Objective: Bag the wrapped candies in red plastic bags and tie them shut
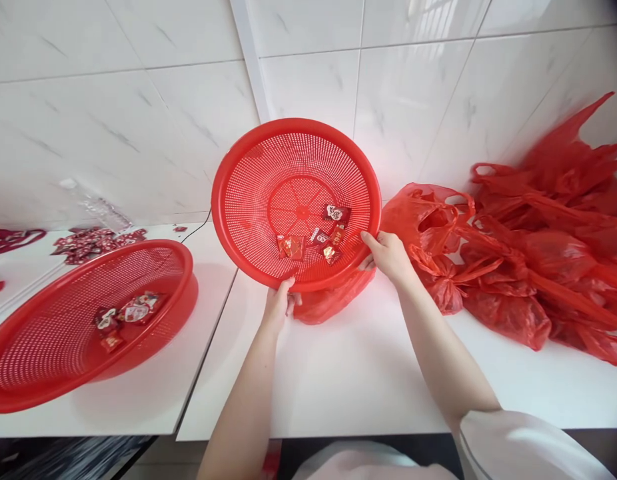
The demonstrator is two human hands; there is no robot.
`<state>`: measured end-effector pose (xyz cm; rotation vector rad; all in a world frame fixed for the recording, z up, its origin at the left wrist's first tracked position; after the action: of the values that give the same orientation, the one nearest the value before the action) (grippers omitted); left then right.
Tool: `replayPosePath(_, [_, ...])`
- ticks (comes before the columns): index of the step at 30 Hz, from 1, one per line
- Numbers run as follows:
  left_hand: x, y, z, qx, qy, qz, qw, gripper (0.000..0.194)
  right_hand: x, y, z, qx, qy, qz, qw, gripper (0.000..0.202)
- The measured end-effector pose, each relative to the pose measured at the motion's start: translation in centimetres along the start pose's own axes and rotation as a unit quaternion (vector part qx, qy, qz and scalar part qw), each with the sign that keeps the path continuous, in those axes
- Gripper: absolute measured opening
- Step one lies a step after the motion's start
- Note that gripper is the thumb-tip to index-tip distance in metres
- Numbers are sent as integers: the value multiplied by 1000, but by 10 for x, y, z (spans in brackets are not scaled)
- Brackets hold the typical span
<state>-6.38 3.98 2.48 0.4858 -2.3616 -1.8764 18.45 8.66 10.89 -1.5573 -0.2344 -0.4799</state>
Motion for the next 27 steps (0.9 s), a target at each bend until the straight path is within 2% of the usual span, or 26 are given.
replayPosePath(2, [1, 2, -1, -11, -14, 14, 1000, 29, 4, 2, 3, 11, 3, 44, 999, 32])
replayPosePath(5, [1, 1, -1, 16, -17, -20, 1000, 38, 3, 4, 4, 26, -5, 89, 996, 32])
replayPosePath(8, [1, 1, 1, 7, 17, -107, 994, 36, -3, 4, 5, 36, -33, 138, 989, 36])
replayPosePath(10, [2, 3, 2, -15, 47, -164, 985, 34, -6, 3, 6, 72, -51, 123, 988, 40])
replayPosePath(11, [2, 4, 2, -24, 62, -182, 981, 33, -6, 2, 6, 105, -43, 91, 989, 42])
replayPosePath(13, [2, 5, 2, -39, 85, -195, 976, 32, -2, 1, 6, 186, 19, -27, 982, 44])
replayPosePath(15, [2, 7, 1, -57, 95, -200, 974, 34, 1, 2, 6, 234, 87, -172, 953, 39])
replayPosePath(16, [2, 8, 1, -65, 97, -201, 973, 35, 2, 4, 6, 234, 92, -234, 939, 35])
replayPosePath(18, [2, 8, 2, -76, 100, -202, 971, 37, -1, 13, 9, 191, 25, -316, 929, 31])
replayPosePath(20, [2, 8, 2, -86, 101, -202, 970, 39, -5, 23, 9, 132, -88, -346, 925, 32])
replayPosePath(22, [4, 7, 3, -93, 101, -198, 970, 42, -5, 24, 4, 101, -152, -356, 916, 34])
replayPosePath(23, [4, 6, 4, -95, 102, -195, 971, 43, -2, 21, 0, 102, -145, -363, 915, 34])
replayPosePath(24, [5, 5, 4, -97, 103, -190, 972, 44, 2, 15, -3, 116, -109, -373, 914, 33])
replayPosePath(27, [6, 3, 4, -104, 106, -169, 974, 44, 15, -14, -18, 197, 91, -374, 902, 31])
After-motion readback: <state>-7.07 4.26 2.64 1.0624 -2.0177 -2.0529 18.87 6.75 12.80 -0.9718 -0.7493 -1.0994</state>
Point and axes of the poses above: each hand's wrist, its own z-axis towards the middle knuckle, its own x-axis out of the back of the hand, y = z × x, the point moved 4 cm from there along z, towards the middle knuckle, and after that the axes turned 8 degrees about y, right-handed, at the moved point
